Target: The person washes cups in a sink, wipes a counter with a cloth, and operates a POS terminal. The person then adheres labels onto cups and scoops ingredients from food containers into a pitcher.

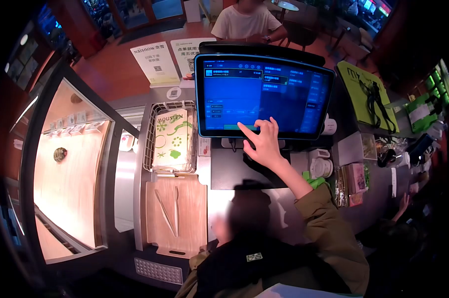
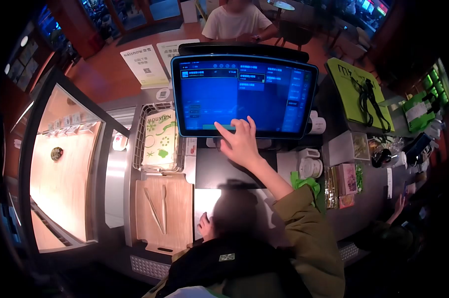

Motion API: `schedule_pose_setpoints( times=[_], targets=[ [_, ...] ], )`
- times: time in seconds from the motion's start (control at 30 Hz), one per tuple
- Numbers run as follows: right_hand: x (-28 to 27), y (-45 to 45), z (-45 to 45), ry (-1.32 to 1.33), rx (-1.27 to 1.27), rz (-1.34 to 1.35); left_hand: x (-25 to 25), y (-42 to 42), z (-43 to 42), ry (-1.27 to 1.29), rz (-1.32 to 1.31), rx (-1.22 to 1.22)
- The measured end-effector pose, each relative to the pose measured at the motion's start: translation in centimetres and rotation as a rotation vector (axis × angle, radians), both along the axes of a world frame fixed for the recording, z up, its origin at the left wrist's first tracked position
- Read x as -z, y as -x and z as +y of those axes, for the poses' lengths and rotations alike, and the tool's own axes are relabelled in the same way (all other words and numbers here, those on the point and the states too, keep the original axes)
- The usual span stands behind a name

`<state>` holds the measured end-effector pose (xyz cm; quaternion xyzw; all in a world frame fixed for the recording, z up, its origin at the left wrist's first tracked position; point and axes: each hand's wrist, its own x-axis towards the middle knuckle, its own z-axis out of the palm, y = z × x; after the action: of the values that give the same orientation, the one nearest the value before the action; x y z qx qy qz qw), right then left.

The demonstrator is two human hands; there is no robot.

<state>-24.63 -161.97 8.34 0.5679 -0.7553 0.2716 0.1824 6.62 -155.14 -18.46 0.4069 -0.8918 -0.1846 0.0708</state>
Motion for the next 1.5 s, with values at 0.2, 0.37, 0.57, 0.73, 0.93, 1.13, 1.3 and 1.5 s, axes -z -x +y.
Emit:
schedule_pose_setpoints(
  times=[0.2,0.37,0.57,0.73,0.93,1.13,1.3,1.5],
  targets=[
    [-0.5,0.4,0.0,-0.023,0.055,0.035,-2.6,0.3,-0.3,-0.168,-0.149,0.017],
    [-0.2,0.4,0.2,-0.03,0.096,0.046,-2.0,0.0,-0.1,-0.171,-0.151,0.032],
    [-1.2,0.4,-0.2,-0.021,0.155,0.065,-3.7,0.4,0.0,-0.15,-0.197,0.008],
    [-1.2,0.3,-0.2,-0.005,0.121,0.043,-3.5,0.6,0.3,-0.118,-0.218,-0.011],
    [-1.2,0.0,0.0,-0.081,0.158,0.08,-3.2,0.4,0.5,-0.111,-0.173,0.001],
    [-1.8,-1.3,-0.8,-0.346,0.234,-0.033,-3.7,0.4,0.5,-0.129,-0.15,0.006],
    [-1.0,-0.7,-0.2,-0.423,0.161,-0.047,-3.6,0.1,0.5,-0.127,-0.163,0.011],
    [-1.2,-1.2,1.8,-0.518,0.147,-0.102,-3.4,0.5,0.3,-0.145,-0.184,0.006]
  ],
)
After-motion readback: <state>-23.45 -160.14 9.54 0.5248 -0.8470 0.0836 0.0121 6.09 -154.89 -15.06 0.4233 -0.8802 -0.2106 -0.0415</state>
